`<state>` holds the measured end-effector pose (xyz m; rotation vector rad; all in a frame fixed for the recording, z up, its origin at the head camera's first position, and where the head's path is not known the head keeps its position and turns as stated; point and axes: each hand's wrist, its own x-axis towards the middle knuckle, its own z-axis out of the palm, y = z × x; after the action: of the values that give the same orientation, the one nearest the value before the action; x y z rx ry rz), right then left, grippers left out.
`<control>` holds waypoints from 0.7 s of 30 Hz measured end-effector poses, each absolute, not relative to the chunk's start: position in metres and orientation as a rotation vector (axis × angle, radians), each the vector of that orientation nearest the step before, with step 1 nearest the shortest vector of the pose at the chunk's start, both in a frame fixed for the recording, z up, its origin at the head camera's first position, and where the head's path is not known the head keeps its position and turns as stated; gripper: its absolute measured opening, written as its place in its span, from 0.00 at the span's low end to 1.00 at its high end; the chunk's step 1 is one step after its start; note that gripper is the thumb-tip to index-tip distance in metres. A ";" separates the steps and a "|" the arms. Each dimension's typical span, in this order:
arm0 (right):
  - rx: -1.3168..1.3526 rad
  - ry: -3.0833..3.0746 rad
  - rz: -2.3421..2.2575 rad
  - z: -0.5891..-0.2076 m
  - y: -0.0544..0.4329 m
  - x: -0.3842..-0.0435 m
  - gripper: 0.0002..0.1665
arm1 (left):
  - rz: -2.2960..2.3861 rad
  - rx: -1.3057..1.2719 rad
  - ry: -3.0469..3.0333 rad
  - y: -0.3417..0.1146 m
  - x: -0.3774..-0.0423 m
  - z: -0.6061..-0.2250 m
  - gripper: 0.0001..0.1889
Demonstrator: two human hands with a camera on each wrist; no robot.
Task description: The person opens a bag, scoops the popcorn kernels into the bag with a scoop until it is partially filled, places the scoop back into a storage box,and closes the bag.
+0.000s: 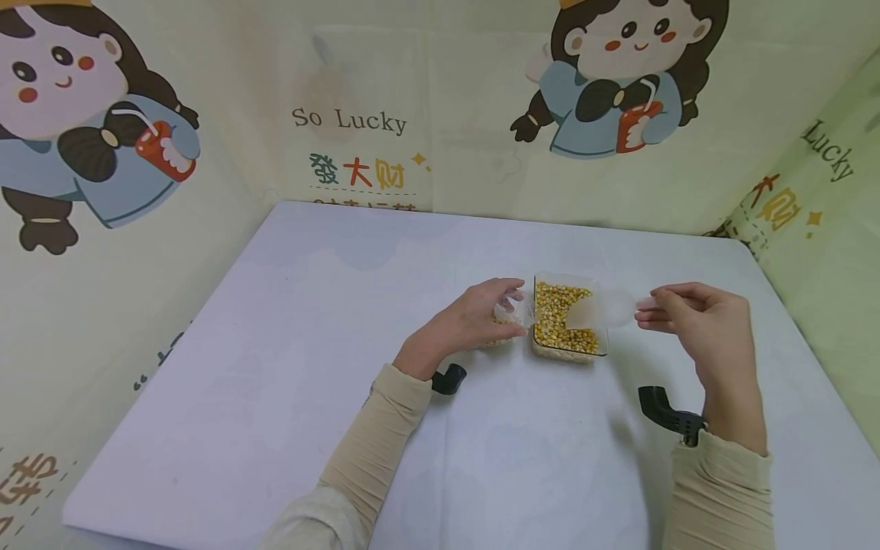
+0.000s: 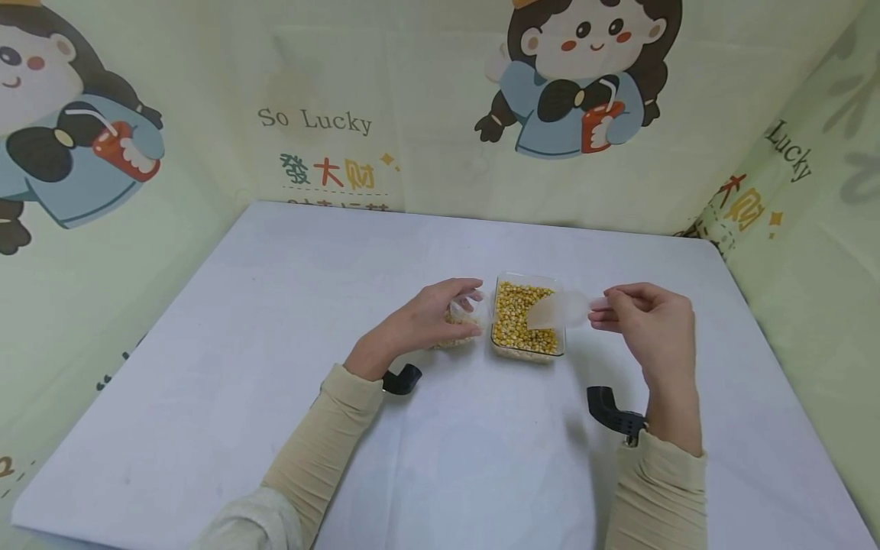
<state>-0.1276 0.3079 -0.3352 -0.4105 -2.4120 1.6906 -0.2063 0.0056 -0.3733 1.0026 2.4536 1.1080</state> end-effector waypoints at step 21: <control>-0.369 -2.634 1.387 -0.331 0.291 -0.128 0.22 | 1.089 0.997 2.481 0.005 -0.206 -0.373 0.39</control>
<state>-0.1279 0.2907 -0.3309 -0.3687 -2.6345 1.3866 -0.2057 0.0055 -0.3726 0.9970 2.4811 1.0894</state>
